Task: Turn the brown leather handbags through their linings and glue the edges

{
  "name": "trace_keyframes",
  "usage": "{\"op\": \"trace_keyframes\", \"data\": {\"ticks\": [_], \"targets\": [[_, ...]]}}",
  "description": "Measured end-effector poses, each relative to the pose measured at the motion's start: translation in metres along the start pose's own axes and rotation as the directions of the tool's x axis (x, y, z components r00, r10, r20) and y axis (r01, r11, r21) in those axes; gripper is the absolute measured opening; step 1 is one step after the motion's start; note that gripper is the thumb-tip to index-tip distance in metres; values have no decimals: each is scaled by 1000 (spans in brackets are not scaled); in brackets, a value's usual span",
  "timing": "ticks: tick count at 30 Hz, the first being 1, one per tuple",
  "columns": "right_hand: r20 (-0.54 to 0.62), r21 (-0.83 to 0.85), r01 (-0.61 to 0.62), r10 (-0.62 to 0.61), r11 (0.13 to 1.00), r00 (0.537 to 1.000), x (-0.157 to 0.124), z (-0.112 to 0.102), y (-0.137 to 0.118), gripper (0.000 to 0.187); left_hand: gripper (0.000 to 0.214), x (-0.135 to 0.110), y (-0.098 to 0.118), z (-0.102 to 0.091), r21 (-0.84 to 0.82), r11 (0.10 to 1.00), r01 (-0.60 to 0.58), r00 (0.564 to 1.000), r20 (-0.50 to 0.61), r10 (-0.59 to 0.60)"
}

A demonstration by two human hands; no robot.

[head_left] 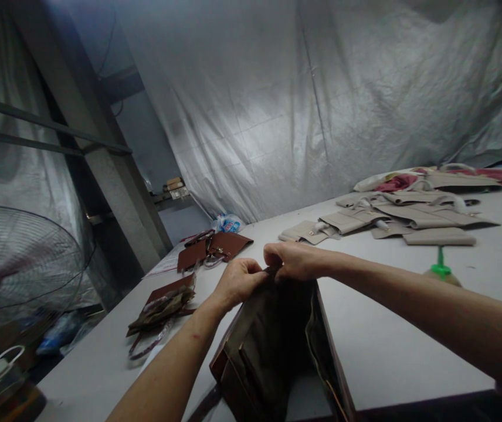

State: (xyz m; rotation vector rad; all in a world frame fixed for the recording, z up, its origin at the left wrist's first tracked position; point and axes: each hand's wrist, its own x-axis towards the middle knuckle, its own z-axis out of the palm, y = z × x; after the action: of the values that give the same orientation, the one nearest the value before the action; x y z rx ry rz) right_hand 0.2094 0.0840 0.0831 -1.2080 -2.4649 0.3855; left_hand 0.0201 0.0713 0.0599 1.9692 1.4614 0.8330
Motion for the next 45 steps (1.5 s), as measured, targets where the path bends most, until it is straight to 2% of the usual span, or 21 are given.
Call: {"op": "trace_keyframes", "data": {"ticks": [2, 5, 9, 16, 20, 23, 27, 30, 33, 35, 37, 39, 42, 43, 45], "targets": [[50, 55, -1, -2, 998, 999, -3, -2, 7, 32, 17, -4, 5, -2, 115, 993, -13, 999, -40, 18], [52, 85, -7, 2, 996, 999, -6, -3, 17, 30, 16, -14, 12, -5, 209, 978, -4, 998, -60, 17], [47, 133, -28, 22, 991, 999, -6, -3, 25, 26, 19, -22, 19, -6, 225, 974, 14, 999, -33, -7], [71, 260, -77, 61, 962, 996, -5, -2, 25, 18, 16, -24, 20, -7, 176, 984, -33, 999, -10, 35], [53, 243, -78, 67, 967, 996, -4, 1, 22, 16, 13, -21, 18, -6, 200, 979, -26, 999, -37, 34], [46, 224, -68, 59, 972, 997, -1, 4, 20, 17, 24, -14, 17, -4, 227, 973, -30, 997, -57, 44], [63, 268, -20, 3, 963, 998, -3, -1, 16, 26, 19, -7, 18, -7, 281, 957, -71, 997, 9, 71], [6, 431, -7, 5, 902, 1000, -13, -10, 17, 36, 14, -10, 13, -21, 357, 933, -42, 994, -84, 77], [-89, 590, -3, 68, 808, 994, -29, -14, 24, 37, 14, -18, -3, -41, 327, 941, 84, 968, -250, 1], [-127, 643, 9, 95, 766, 987, -42, -11, 32, 37, 14, -24, -18, -52, 274, 940, 203, 942, -317, -111], [-124, 664, 1, 109, 748, 986, -55, -3, 40, 42, 13, -29, -31, -58, 270, 914, 304, 923, -322, -212], [-83, 668, -22, 104, 744, 991, -64, 7, 45, 49, 10, -32, -37, -60, 336, 877, 343, 921, -305, -243], [-24, 649, -46, 81, 760, 996, -74, 17, 45, 57, 7, -32, -33, -57, 504, 797, 332, 936, -277, -215], [-1, 635, -57, 75, 770, 997, -77, 19, 42, 63, 10, -32, -28, -56, 555, 773, 305, 946, -272, -178], [46, 607, -88, 76, 790, 996, -83, 20, 33, 75, 31, -31, -18, -52, 620, 764, 180, 968, -252, -24]]}}
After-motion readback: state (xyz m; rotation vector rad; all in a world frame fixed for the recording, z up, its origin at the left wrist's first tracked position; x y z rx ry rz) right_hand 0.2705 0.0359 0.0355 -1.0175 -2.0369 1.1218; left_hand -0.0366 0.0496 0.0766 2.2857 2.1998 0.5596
